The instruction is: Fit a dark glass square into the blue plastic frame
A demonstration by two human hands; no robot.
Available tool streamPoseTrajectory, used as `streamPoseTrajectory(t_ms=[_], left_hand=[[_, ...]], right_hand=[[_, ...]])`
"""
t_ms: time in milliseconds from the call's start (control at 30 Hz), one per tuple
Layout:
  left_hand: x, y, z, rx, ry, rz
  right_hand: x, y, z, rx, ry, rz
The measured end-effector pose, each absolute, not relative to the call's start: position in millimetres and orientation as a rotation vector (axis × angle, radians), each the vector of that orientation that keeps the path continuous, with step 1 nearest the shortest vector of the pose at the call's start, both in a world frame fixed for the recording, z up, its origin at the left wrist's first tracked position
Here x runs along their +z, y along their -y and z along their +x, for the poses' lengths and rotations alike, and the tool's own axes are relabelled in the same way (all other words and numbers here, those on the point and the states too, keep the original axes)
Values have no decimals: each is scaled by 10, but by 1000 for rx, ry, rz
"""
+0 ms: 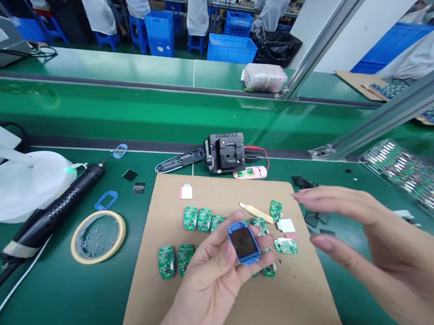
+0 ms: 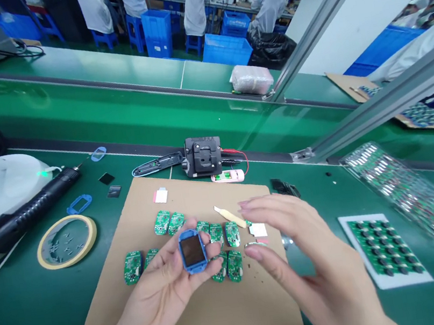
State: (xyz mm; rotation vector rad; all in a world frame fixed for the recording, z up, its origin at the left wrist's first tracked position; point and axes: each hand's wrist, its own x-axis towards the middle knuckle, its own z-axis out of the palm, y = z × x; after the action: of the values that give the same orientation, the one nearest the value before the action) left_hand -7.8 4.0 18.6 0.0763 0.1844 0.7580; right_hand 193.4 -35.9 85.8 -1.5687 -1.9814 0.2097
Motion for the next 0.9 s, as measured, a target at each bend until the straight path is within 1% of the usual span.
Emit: streamPoseTrajectory(t_ms=[167,267,433,900], left_hand=[[172,-33,-209,835,-333,94],[131,-36,-254,836,-411,96],[102,-17,-188,739,-425,101],[236,-14,-146,795,-333,195]], right_hand=[[773,488,2164,119,1505,-1926],[698,582,2311,138,1343,-2015],[549,697,2387,229,1374,-2064],[222,618,2320,303,1526,-1971]])
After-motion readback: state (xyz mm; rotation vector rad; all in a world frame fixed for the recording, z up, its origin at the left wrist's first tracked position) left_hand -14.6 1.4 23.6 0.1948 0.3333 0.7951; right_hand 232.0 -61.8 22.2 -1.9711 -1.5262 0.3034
